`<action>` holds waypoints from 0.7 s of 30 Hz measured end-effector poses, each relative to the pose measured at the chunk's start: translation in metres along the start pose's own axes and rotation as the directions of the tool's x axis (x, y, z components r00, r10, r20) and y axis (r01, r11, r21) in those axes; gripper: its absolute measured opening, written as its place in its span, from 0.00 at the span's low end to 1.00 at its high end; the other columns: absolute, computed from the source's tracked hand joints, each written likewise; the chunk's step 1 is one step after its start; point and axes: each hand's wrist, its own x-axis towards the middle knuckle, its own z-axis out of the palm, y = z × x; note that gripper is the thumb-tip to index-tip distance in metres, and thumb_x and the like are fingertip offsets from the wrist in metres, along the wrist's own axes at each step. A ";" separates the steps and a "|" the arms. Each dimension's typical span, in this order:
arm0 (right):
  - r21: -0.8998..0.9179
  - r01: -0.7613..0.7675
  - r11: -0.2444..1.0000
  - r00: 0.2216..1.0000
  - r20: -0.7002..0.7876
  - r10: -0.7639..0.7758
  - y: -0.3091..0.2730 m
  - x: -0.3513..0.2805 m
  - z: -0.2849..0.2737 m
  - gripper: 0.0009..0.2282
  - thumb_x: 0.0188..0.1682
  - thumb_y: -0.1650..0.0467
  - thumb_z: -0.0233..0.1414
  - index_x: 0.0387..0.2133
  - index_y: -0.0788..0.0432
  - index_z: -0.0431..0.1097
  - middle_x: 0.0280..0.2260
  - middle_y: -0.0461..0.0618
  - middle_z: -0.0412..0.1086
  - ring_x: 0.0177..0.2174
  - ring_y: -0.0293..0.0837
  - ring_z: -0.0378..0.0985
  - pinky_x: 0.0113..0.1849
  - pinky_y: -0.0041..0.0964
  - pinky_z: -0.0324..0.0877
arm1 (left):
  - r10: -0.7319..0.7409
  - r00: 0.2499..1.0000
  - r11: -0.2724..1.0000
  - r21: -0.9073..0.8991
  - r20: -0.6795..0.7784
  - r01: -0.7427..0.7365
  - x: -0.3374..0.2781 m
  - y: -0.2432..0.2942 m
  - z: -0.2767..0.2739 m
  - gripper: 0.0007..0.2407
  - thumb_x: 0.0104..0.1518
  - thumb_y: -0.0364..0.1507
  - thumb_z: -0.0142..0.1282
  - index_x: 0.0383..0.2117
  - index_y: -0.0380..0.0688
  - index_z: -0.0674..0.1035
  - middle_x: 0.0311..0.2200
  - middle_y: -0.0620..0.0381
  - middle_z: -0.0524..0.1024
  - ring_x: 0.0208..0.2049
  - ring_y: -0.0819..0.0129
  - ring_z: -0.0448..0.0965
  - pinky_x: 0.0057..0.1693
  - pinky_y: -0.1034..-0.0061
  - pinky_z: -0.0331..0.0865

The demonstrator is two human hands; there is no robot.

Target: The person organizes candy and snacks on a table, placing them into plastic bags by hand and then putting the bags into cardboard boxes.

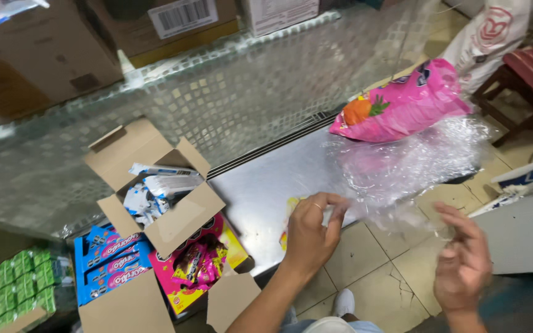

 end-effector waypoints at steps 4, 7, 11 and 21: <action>0.739 -0.374 0.561 0.736 -0.132 0.664 0.075 -0.058 0.006 0.29 0.58 0.58 0.38 0.70 0.61 0.55 0.70 0.60 0.60 0.69 0.55 0.63 0.68 0.52 0.58 | -0.215 0.974 0.846 -0.483 0.075 0.224 0.046 0.068 0.013 0.06 0.68 0.31 0.58 0.37 0.42 0.79 0.39 0.55 0.86 0.41 0.66 0.87 0.49 0.74 0.80; 0.877 -0.450 -0.165 0.574 0.426 0.699 0.082 -0.100 0.018 0.36 0.50 0.44 0.40 0.62 0.56 0.64 0.56 0.55 0.68 0.59 0.62 0.68 0.59 0.70 0.59 | -0.282 0.924 0.555 -0.742 0.257 0.376 0.062 0.110 0.056 0.07 0.67 0.32 0.58 0.38 0.42 0.75 0.42 0.49 0.86 0.44 0.61 0.89 0.50 0.72 0.82; 0.880 -0.305 -0.364 0.651 0.472 0.595 0.115 -0.079 -0.026 0.28 0.58 0.49 0.44 0.63 0.51 0.71 0.60 0.55 0.75 0.58 0.64 0.74 0.54 0.83 0.63 | -0.263 0.890 0.162 -0.892 0.373 0.422 0.070 0.136 0.129 0.07 0.71 0.29 0.52 0.38 0.44 0.68 0.50 0.33 0.83 0.49 0.42 0.88 0.51 0.60 0.85; 0.842 -0.426 0.330 0.463 -0.111 0.880 0.199 0.031 -0.272 0.27 0.66 0.47 0.32 0.69 0.44 0.65 0.48 0.53 0.80 0.33 0.52 0.82 0.26 0.45 0.73 | -0.573 0.679 -0.255 -0.887 0.459 0.384 0.122 0.117 0.299 0.01 0.71 0.27 0.50 0.43 0.47 0.71 0.54 0.36 0.81 0.55 0.40 0.85 0.61 0.47 0.79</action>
